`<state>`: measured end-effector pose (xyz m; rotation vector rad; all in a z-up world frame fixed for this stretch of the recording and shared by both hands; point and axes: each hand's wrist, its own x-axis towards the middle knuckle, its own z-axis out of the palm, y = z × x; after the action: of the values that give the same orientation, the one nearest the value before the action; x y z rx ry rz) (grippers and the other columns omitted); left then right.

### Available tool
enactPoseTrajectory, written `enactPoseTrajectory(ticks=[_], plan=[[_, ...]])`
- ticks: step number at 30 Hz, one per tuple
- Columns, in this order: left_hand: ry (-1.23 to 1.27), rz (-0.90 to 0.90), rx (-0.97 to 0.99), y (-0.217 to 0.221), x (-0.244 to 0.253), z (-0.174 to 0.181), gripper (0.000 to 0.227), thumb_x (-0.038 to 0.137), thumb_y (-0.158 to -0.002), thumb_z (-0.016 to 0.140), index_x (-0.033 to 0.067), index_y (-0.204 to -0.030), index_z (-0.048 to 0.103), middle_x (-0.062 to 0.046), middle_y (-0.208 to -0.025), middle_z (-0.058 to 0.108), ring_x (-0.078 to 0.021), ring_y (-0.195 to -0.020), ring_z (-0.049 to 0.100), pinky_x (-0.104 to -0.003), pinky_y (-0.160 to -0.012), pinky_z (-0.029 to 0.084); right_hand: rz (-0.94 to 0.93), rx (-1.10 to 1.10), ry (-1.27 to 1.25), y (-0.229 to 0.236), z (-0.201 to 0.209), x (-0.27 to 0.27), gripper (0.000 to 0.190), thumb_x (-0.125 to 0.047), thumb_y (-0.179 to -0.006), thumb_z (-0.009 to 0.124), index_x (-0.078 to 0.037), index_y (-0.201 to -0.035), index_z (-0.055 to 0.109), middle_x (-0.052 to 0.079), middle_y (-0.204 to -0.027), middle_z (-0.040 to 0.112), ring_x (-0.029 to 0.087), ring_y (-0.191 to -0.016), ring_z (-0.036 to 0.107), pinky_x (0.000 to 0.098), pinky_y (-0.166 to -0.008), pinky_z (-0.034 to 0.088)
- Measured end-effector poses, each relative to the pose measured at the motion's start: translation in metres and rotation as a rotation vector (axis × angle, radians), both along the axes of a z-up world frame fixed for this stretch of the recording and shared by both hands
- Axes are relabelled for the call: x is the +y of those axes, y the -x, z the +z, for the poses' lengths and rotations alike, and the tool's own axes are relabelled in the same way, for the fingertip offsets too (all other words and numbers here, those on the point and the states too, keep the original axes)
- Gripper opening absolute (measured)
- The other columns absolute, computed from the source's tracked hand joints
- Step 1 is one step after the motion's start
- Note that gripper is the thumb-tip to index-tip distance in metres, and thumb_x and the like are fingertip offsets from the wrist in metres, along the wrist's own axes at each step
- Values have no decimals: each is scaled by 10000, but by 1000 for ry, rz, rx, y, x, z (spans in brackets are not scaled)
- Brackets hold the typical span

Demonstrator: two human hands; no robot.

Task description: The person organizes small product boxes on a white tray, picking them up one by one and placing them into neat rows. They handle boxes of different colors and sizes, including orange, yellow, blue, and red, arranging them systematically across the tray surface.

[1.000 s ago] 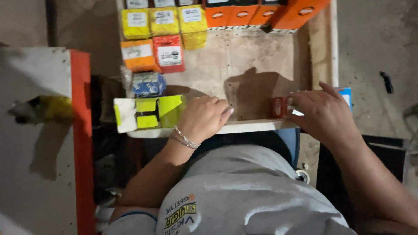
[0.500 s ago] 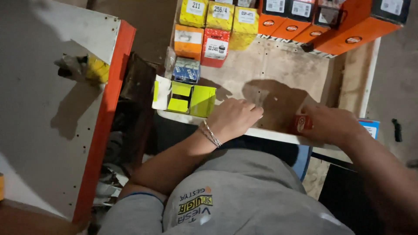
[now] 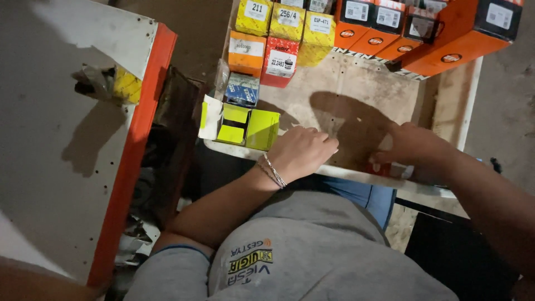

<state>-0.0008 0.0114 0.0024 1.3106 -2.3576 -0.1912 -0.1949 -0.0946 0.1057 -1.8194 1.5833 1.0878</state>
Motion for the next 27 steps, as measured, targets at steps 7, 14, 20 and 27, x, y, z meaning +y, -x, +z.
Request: enactPoseTrajectory(ticks=[7,14,20,27], plan=[[100,78,100,8,1,-23,224,166,-933,489,173,-713,528,-75,-643,632,-323,-621,668,-460,-457,479,250,5,69,87,-145,-23,799,-541,-777,807,-164,-1446,586,247,-1458,565,438,-1183,710,496,-941,613],[38,108,82,7,7,-6,295,240,-972,509,170,-694,580,-85,-629,641,-324,-645,677,-451,-521,507,138,-171,244,30,-66,-37,903,-588,-661,847,-256,-1444,544,249,-1439,532,531,-1203,642,597,-982,545],[-265,105,116,0,8,4,478,419,-932,461,145,-617,694,-123,-597,695,-353,-670,712,-469,-650,547,169,-604,482,-75,-67,-49,800,-671,-659,856,-188,-1246,609,115,-1298,591,332,-1073,690,504,-950,529],[107,214,129,18,1,-43,444,447,-912,499,190,-573,627,-30,-561,634,-316,-622,644,-459,-604,508,160,-769,623,-148,-75,2,564,-434,-802,816,-172,-1107,420,121,-1171,509,492,-957,682,593,-895,561]])
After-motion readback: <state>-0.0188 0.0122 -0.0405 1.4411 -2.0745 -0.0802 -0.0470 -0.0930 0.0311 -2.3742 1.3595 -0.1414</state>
